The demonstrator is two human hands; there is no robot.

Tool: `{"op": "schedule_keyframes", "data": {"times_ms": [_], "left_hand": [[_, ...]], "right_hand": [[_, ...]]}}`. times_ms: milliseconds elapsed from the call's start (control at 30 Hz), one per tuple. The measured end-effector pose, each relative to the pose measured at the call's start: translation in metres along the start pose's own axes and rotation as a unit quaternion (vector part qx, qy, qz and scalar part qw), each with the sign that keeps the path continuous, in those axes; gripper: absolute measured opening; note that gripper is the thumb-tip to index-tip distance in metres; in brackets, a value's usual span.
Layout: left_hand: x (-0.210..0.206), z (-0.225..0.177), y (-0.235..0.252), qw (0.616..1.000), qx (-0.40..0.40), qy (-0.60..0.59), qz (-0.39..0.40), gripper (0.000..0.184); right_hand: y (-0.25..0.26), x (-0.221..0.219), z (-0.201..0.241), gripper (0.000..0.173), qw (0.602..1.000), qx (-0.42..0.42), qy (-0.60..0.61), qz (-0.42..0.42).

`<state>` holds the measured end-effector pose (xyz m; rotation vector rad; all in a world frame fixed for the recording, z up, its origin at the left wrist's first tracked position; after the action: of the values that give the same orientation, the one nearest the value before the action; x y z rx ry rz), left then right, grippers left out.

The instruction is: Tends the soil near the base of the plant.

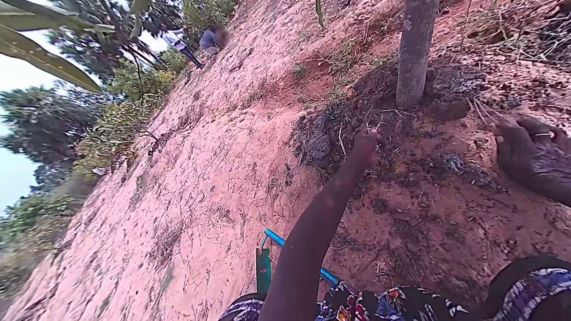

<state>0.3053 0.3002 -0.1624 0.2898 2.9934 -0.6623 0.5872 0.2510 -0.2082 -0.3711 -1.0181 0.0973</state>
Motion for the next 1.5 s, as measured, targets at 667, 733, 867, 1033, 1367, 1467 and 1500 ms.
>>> {"op": "schedule_keyframes", "data": {"times_ms": [667, 733, 867, 1033, 1367, 1467, 1500], "left_hand": [[0.036, 0.019, 0.017, 0.992, -0.038, 0.062, -0.101, 0.028], [0.033, 0.005, 0.020, 0.985, -0.080, 0.106, -0.108, 0.024], [0.013, -0.036, 0.043, 0.938, -0.153, 0.297, -0.089, 0.027], [-0.029, -0.038, 0.080, 0.874, -0.008, 0.485, -0.032, 0.038], [-0.076, -0.045, 0.071, 0.722, 0.097, 0.685, 0.015, 0.037], [-0.086, -0.040, 0.075, 0.691, 0.081, 0.718, 0.024, 0.035], [-0.089, -0.038, 0.075, 0.686, 0.077, 0.723, 0.026, 0.032]], "right_hand": [[0.018, -0.010, -0.031, 0.043, 0.963, 0.152, 0.012, -0.222], [0.017, -0.010, -0.031, 0.043, 0.964, 0.145, 0.013, -0.220], [0.017, -0.010, -0.031, 0.043, 0.969, 0.134, 0.014, -0.205], [0.017, -0.009, -0.031, 0.045, 0.968, 0.141, 0.009, -0.210], [0.014, -0.010, -0.030, 0.051, 0.961, 0.175, 0.023, -0.214], [0.015, -0.011, -0.031, 0.051, 0.965, 0.165, 0.026, -0.201], [0.014, -0.011, -0.032, 0.051, 0.966, 0.162, 0.026, -0.198]]}}
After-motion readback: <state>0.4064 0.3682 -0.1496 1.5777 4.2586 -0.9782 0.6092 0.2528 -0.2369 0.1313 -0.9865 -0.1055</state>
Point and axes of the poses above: each hand's wrist, its own y-axis towards the middle knuckle, its own x-axis out of the back of the hand, z = x × y, the point moved 10 cm from there along y, towards the middle knuckle, and after that the axes turned 11 degrees about z, right-handed, at the moved point
